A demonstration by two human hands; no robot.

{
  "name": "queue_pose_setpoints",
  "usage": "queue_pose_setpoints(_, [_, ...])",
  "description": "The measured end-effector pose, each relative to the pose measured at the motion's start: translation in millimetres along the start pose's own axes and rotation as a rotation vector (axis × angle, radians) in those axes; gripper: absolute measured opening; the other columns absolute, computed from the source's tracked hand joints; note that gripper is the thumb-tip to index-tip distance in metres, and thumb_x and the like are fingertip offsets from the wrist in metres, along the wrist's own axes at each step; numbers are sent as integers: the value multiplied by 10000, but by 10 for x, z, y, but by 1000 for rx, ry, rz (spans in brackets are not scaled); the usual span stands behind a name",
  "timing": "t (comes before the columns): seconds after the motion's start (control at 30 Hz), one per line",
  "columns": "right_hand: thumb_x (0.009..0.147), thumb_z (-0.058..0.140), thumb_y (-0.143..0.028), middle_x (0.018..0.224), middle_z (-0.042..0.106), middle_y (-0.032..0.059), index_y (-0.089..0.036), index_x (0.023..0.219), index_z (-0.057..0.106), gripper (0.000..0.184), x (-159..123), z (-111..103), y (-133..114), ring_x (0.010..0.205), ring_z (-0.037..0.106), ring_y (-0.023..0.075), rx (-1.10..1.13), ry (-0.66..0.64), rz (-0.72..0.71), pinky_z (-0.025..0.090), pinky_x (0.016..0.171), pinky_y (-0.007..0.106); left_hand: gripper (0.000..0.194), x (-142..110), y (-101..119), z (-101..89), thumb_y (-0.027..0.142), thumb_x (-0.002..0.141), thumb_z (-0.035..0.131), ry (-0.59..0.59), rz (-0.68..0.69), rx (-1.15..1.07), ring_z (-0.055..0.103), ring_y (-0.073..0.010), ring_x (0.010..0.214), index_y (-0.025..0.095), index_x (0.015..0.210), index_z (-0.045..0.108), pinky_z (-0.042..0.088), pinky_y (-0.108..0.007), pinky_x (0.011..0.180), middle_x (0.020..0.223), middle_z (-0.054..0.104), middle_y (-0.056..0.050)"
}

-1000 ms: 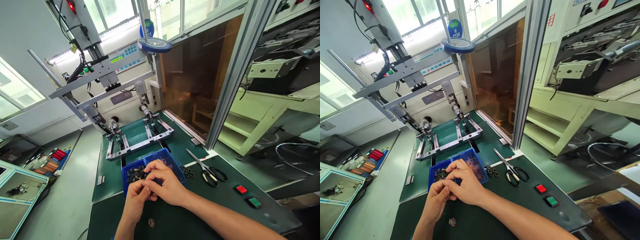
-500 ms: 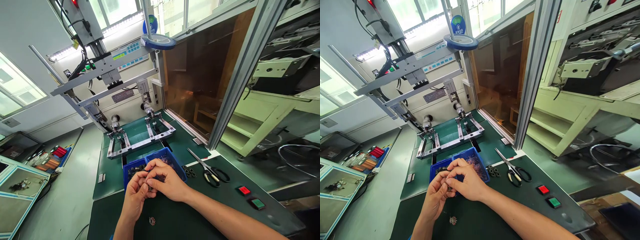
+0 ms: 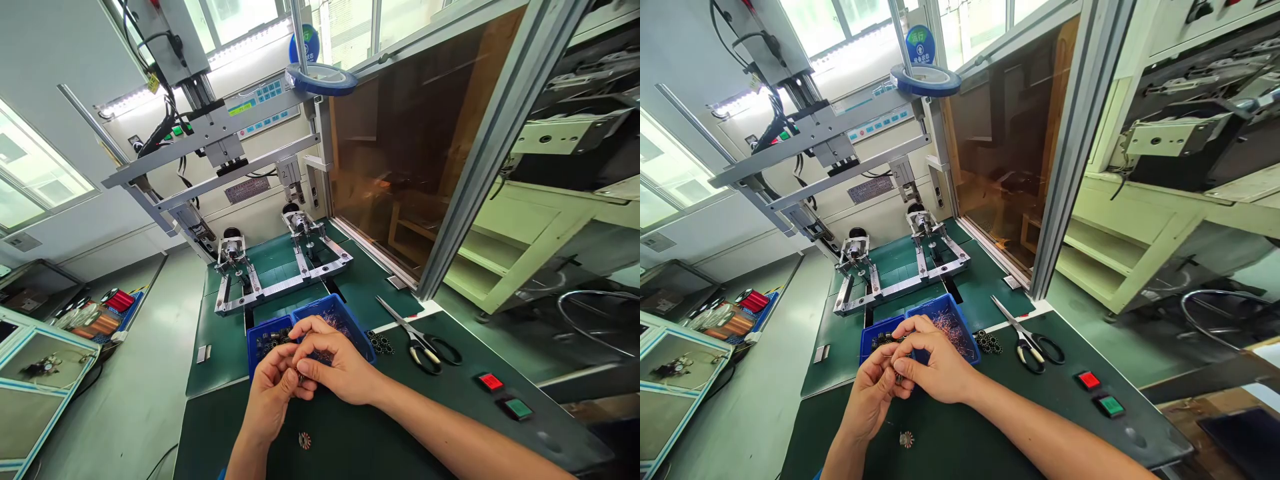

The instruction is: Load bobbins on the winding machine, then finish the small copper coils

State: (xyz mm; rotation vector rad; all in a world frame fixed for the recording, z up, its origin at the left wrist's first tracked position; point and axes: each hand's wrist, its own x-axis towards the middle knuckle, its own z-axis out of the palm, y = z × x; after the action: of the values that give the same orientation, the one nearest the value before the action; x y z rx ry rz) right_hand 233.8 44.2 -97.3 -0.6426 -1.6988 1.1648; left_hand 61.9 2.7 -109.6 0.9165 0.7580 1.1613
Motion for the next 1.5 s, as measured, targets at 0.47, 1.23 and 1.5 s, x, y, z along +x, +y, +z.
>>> queue_pose_setpoints(0.47, [849, 640, -361, 1100, 589, 108, -191, 758, 688, 199, -4, -19, -18, 1128, 546, 262, 6, -25, -3, 414, 987, 517, 328, -18, -31, -33, 398, 809, 841, -38, -7, 67, 684, -139, 680, 184, 1049, 779, 584, -174, 633, 802, 714, -68])
queue_pose_setpoints(1.23, [838, 647, -348, 1056, 612, 92, -194, 709, 680, 203, -13, -7, 27, 1013, 569, 220, -65, 33, -97, 449, 894, 449, 178, -27, -57, 9, 322, 927, 715, -94, 39, 314, 669, -176, 746, 154, 908, 773, 598, -256, 672, 860, 633, -65])
queue_pose_setpoints(1.5, [871, 617, -339, 1049, 646, 83, -223, 909, 705, 151, -15, -423, -166, 981, 635, 189, -274, 368, -119, 511, 877, 373, 265, 0, -54, -2, 385, 826, 818, 14, 6, 213, 702, -203, 745, 131, 797, 747, 600, -250, 654, 932, 664, -94])
